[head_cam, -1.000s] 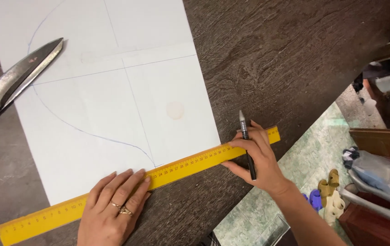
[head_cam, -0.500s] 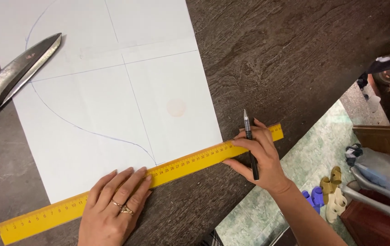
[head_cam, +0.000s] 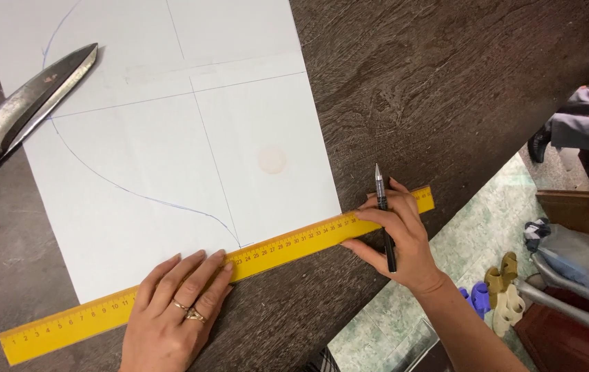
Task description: The person uses a yellow ruler and a black pen to draw straight lines and curves on a white sheet of paper. They then place a piece of brown paper over the drawing, align it, and continue drawing lines on the white paper.
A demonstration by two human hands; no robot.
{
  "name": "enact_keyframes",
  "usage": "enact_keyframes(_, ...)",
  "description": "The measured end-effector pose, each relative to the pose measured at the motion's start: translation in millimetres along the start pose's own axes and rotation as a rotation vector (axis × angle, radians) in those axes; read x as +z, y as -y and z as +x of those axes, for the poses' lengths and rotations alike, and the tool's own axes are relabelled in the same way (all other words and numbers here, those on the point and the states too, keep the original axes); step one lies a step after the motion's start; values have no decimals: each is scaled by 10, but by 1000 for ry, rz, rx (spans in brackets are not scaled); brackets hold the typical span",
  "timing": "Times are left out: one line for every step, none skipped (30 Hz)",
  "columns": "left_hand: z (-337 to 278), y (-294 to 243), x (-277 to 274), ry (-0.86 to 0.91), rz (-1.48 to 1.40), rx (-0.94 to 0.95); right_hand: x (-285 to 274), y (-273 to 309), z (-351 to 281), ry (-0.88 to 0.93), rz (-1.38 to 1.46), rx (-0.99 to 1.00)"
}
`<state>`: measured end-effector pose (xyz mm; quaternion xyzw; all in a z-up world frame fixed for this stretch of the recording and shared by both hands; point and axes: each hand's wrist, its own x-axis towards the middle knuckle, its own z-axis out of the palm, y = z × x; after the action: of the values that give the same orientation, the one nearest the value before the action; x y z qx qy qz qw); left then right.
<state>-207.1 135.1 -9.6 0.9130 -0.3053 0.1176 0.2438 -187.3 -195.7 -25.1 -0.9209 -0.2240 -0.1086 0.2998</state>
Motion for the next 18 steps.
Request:
enact_keyframes(1,0,2,0,0,-1,-5,3,5,1,0,0)
enact_keyframes(-2,-1,4,0,-2,-5,-7,8,8,5,1,2)
enact_keyframes(-6,-1,4,-1,-4,-9,-8,14,11,9,2,4)
enact_keyframes(-11,2,5,0,-3,-11,-8,15,10,9,4,4)
enact_keyframes(-16,7,6,6,-5,-5,-7,18,11,8,-1,4)
enact_keyframes(-21,12,5,13,-6,0,-5,19,12,6,-5,5)
enact_keyframes(-24,19,12,15,-4,-2,-9,11,7,7,-2,4)
enact_keyframes(-33,29,16,15,-1,17,-4,4,2,7,-6,5)
enact_keyframes(-43,41,19,14,2,35,3,0,-2,7,-10,6)
enact_keyframes(-47,41,15,19,10,30,-2,-2,-6,6,0,4)
enact_keyframes(-52,44,10,35,-3,35,-5,-2,-9,6,3,9)
enact_keyframes(-62,48,2,52,-15,38,-3,0,-12,7,6,14)
enact_keyframes(-72,50,0,58,-7,33,0,4,-14,7,17,12)
enact_keyframes(-78,52,0,66,-10,33,-1,4,-16,9,9,17)
enact_keyframes(-83,52,0,74,-13,33,-3,3,-18,12,1,22)
enact_keyframes(-72,52,-7,78,-7,29,-2,4,-23,12,9,20)
enact_keyframes(-60,50,-11,60,-9,29,-3,2,-30,22,2,22)
enact_keyframes(-44,48,-9,41,-14,31,-9,-3,-37,32,-8,25)
